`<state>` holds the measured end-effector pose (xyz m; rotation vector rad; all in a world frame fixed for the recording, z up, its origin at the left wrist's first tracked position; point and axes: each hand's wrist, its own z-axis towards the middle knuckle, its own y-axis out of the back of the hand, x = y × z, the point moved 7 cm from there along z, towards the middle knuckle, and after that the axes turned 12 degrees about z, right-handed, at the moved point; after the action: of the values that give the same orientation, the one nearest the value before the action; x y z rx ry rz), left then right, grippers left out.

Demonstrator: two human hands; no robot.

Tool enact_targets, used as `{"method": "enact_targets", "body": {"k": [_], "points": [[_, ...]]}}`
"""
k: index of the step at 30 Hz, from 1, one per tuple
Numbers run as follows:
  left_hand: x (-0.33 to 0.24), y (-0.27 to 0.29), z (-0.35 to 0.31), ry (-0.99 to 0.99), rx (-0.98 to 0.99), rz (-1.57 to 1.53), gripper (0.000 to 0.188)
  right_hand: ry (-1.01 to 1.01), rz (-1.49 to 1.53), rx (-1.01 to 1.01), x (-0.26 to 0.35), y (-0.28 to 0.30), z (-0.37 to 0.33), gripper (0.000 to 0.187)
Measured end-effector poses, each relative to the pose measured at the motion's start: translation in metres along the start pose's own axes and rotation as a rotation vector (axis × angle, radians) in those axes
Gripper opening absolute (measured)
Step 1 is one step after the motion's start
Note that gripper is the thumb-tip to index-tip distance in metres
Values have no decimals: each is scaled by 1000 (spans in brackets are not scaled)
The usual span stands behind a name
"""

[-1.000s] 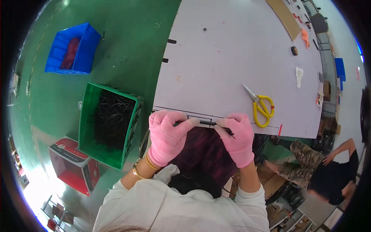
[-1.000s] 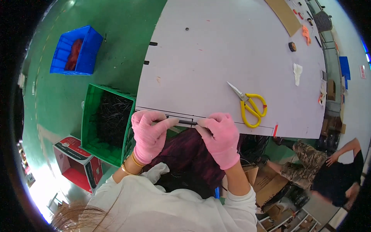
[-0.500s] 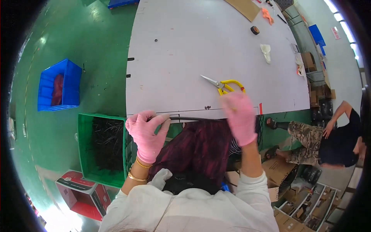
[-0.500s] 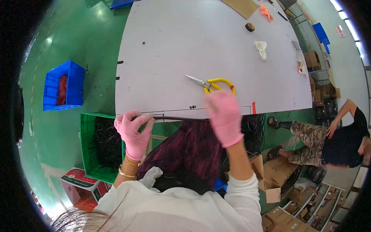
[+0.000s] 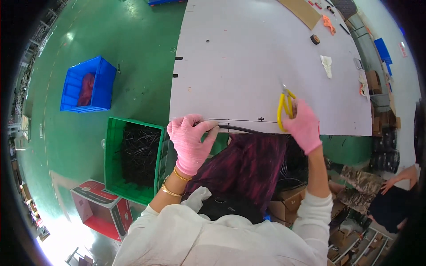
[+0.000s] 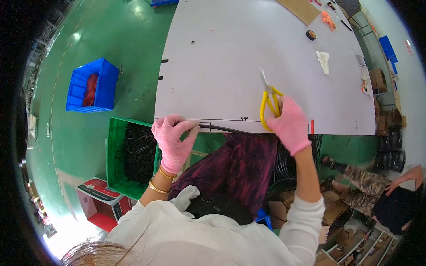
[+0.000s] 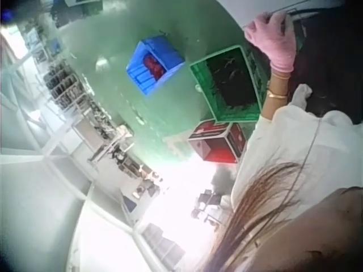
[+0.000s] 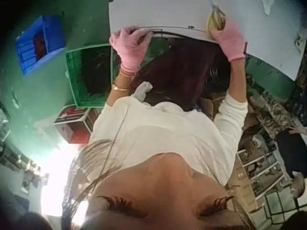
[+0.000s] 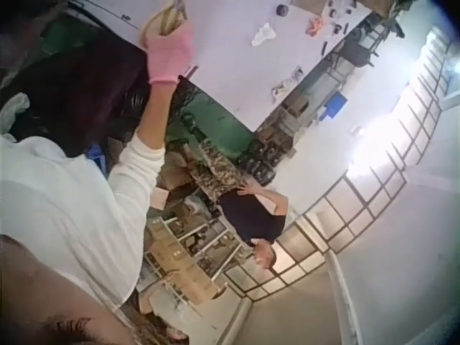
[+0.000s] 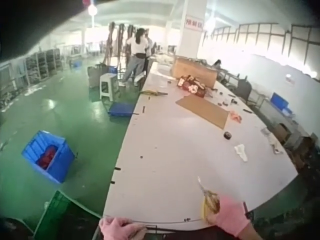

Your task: Cutting black electrical cables to a specific length using a pair of scissors on a workbench.

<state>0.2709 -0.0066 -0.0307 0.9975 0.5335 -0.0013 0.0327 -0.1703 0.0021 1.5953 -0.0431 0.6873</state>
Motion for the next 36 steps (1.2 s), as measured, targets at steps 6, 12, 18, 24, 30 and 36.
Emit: {"method": "enact_targets", "body": {"k": [6,12,18,24,30,36], "points": [[0,-2,-1,-6,0,7,16,-312,854,37,27,-29,-52,16],[1,-2,0,-24,9,8,19,389,266,-20,89,-40,-41,31],[0,-2,0,-22,36,34,20,260,334,78,80,-55,-23,30],[-7,0,7,-58,91,56,19,155,420,169,75,-60,-16,30],[-23,-8,13,-113,203,-12,22,123,378,203,75,-62,-14,27],[-26,-12,16,-117,216,-13,23,201,335,177,80,-58,-15,25]]}}
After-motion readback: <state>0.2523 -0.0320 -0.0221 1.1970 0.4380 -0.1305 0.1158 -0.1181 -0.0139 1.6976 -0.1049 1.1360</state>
